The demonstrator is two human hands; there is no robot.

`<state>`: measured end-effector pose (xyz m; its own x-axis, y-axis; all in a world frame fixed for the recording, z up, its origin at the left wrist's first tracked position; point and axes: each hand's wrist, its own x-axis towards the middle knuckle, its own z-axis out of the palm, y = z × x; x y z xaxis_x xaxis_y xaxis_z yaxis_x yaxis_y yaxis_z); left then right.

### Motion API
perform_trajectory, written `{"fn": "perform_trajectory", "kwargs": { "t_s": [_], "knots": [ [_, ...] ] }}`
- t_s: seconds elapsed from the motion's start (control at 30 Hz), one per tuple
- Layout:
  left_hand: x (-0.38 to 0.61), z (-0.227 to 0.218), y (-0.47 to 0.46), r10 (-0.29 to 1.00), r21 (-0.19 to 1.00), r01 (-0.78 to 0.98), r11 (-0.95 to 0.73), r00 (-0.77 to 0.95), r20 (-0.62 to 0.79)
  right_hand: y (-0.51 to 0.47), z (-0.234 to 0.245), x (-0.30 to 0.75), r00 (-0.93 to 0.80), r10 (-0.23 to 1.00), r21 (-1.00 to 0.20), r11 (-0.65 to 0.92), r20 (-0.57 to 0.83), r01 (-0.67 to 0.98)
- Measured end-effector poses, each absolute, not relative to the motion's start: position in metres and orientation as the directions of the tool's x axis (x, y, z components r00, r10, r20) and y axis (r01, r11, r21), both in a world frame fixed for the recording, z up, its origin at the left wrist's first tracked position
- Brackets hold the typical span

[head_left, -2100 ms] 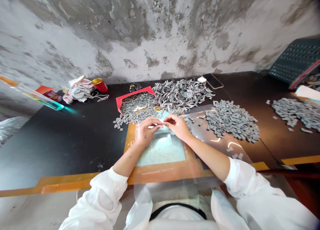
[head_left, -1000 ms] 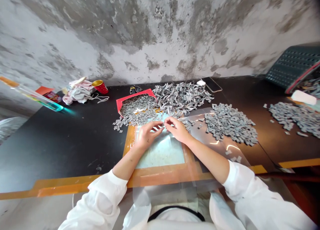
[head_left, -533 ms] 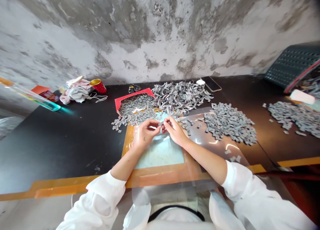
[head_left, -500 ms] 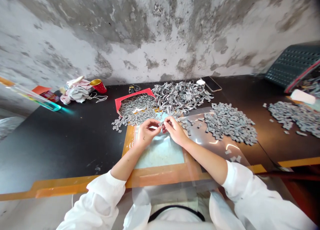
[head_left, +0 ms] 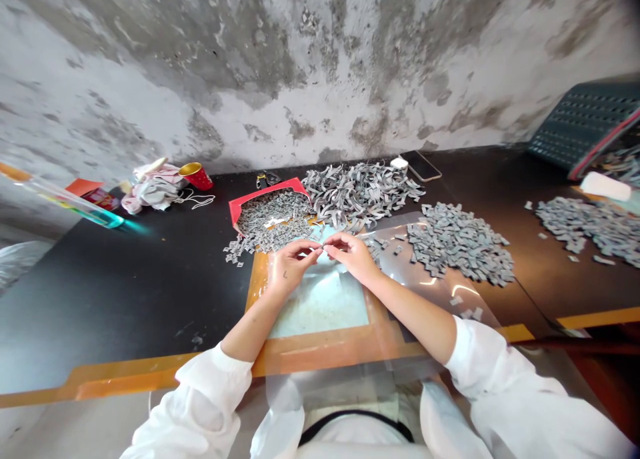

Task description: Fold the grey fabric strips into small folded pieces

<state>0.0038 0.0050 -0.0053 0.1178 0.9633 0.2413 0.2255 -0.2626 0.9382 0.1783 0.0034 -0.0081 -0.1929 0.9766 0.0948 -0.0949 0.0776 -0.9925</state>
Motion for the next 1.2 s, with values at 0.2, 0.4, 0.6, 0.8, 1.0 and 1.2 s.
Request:
{"fn": "perform_trajectory", "kwargs": {
  "t_s": [0.2,0.4,0.6,0.8,1.0,1.2],
  "knots": [
    [0.003,-0.001,0.002,0.918,0.867,0.303,-0.396,0.163,0.362,0.004,-0.005,0.178,-0.195,0.98,-0.984,-0.006,0.03,-0.179],
    [-0.001,0.005,-0.003,0.91,0.825,0.384,-0.414,0.158,0.383,0.004,-0.006,0.177,-0.2,0.98,-0.955,-0.07,-0.011,-0.288],
    [-0.007,0.004,-0.004,0.726,0.527,0.516,-0.676,0.343,0.596,0.005,-0.009,0.179,-0.204,0.974,-0.977,0.056,0.099,-0.207],
    [-0.008,0.005,-0.004,0.754,0.575,0.495,-0.652,0.343,0.56,0.006,-0.007,0.182,-0.226,0.96,-0.986,0.168,0.167,-0.016],
    [0.0,0.005,-0.001,0.857,0.737,0.439,-0.514,0.279,0.432,0.006,-0.004,0.184,-0.212,0.952,-0.965,0.243,0.218,0.098],
    [0.004,0.007,-0.001,0.871,0.763,0.42,-0.491,0.25,0.422,0.001,0.004,0.181,-0.246,0.947,-0.963,0.242,0.207,0.119]
  ]
}}
